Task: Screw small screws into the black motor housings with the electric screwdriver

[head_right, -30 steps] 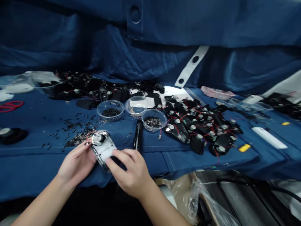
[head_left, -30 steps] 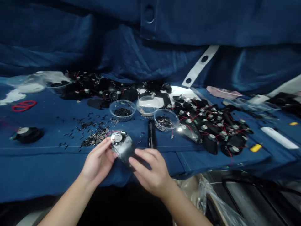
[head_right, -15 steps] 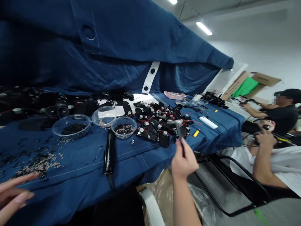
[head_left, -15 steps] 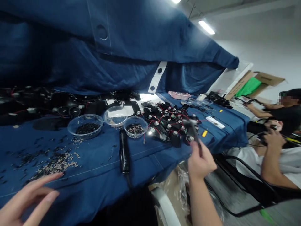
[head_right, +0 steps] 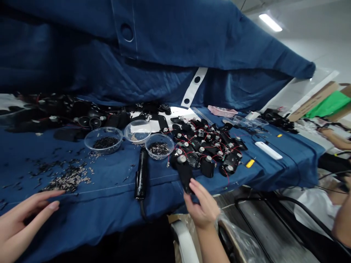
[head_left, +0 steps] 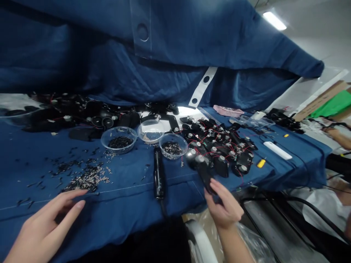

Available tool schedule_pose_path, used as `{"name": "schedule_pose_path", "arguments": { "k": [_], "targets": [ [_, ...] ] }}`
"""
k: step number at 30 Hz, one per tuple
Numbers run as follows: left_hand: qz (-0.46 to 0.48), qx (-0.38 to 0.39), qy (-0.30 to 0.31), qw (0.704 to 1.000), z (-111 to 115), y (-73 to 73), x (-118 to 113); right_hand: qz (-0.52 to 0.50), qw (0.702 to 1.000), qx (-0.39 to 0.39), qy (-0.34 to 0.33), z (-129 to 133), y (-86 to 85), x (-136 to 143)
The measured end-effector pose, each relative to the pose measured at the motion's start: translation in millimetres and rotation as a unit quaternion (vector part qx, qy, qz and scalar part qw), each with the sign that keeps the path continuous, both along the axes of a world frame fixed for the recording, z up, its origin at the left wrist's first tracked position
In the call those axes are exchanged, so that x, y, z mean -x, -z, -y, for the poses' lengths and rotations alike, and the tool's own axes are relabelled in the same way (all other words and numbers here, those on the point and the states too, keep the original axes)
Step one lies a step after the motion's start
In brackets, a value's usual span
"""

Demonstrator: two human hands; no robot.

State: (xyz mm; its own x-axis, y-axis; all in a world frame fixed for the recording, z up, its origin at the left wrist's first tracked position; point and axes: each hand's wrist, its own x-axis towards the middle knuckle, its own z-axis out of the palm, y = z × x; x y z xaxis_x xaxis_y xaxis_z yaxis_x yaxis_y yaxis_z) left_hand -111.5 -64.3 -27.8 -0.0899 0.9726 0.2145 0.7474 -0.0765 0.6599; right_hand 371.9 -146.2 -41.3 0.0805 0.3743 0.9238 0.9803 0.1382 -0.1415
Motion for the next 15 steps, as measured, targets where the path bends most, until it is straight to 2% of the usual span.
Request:
{"name": "schedule_pose_path", "arguments": {
  "k": [3, 6, 10, 15],
  "targets": [
    [-0.024, 0.023, 0.015, 0.999, 1, -8.6, -2, 0.009, 0.999, 0.011, -0.039, 8, 11.9, 7],
    [-0.028, 0.023, 0.024, 0.999, 1, -13.4, -4, 0.003, 1.0, 0.019, -0.022, 8, 15.4, -7],
    [-0.034, 0.016, 0.02, 0.999, 0, -12.4, -6, 0.003, 1.0, 0.031, 0.0, 5, 13.2, -24],
    [-0.032, 0.005, 0.043, 0.999, 0, -9.1, -4, 0.026, 0.995, 0.098, -0.005, -7, 15.2, -35]
  ]
}}
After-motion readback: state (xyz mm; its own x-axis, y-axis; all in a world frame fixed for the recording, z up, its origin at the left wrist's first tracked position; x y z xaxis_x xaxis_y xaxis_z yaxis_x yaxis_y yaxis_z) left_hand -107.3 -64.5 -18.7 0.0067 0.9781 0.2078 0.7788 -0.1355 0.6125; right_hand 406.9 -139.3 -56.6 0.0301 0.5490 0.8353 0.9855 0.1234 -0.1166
